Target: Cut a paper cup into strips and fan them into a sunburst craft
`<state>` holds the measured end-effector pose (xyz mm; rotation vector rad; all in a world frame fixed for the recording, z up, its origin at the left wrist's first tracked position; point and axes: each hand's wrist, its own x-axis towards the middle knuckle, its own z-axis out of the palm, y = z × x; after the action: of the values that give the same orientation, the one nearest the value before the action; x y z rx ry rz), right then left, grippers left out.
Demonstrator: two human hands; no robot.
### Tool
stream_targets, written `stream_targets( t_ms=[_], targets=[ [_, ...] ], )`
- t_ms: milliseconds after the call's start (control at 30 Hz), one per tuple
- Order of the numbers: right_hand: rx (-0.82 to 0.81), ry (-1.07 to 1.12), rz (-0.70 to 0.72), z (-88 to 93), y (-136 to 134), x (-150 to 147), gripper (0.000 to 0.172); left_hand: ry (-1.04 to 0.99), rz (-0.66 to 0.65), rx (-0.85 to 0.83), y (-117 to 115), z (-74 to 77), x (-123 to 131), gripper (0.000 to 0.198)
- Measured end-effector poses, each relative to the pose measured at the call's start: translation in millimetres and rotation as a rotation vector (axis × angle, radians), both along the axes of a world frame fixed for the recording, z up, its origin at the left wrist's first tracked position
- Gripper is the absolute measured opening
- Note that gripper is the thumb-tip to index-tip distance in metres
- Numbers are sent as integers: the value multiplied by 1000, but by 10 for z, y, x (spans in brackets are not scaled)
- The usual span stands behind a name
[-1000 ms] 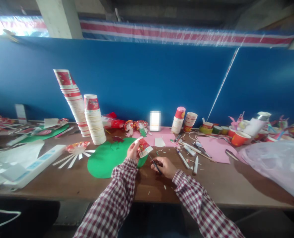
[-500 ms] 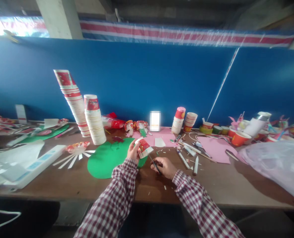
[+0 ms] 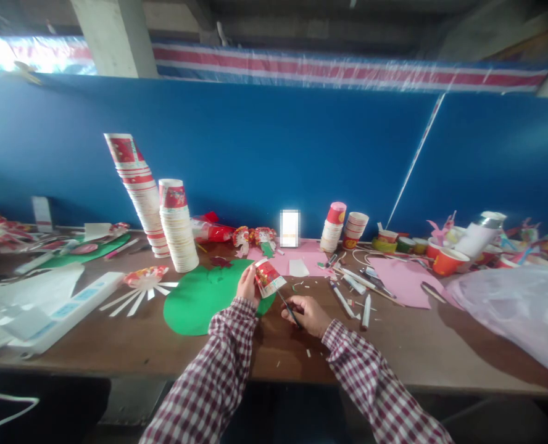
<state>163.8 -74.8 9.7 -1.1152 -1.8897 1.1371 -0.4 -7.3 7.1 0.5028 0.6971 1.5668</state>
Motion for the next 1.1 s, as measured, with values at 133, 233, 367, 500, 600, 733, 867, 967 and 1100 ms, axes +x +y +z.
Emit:
stream_targets(
  t_ms=[133,233,367,500,600,733,867,967,1100],
  targets=[
    [-12,4,4,0,-2,1,35,3,-16,-2,6,-8,-1,17],
    [-25,22,6,0,-1,-2,36,2,-18,11,10,-14,-1,19],
    [-19,13,3,11,-1,-5,35,11,-31,6,0,2,2,23],
    [-14,5,6,22,-10,-3,36,13,-16,1,-1,9,5,20],
    [-20,14,10,25,-17,-4,36,9,-10,1,4,1,6,19],
    [-18,7,4,31,-20,-7,35,17,-9,-12,3,-2,3,19],
    [-19,7,6,20,-15,-6,34,9,-7,-13,7,-6,0,19],
    [-14,6,0,12,-11,-2,34,0,1,-19,11,-9,-2,19],
    [-27,22,4,23,-16,-2,34,-1,-8,-18,7,-3,-3,20]
  ],
)
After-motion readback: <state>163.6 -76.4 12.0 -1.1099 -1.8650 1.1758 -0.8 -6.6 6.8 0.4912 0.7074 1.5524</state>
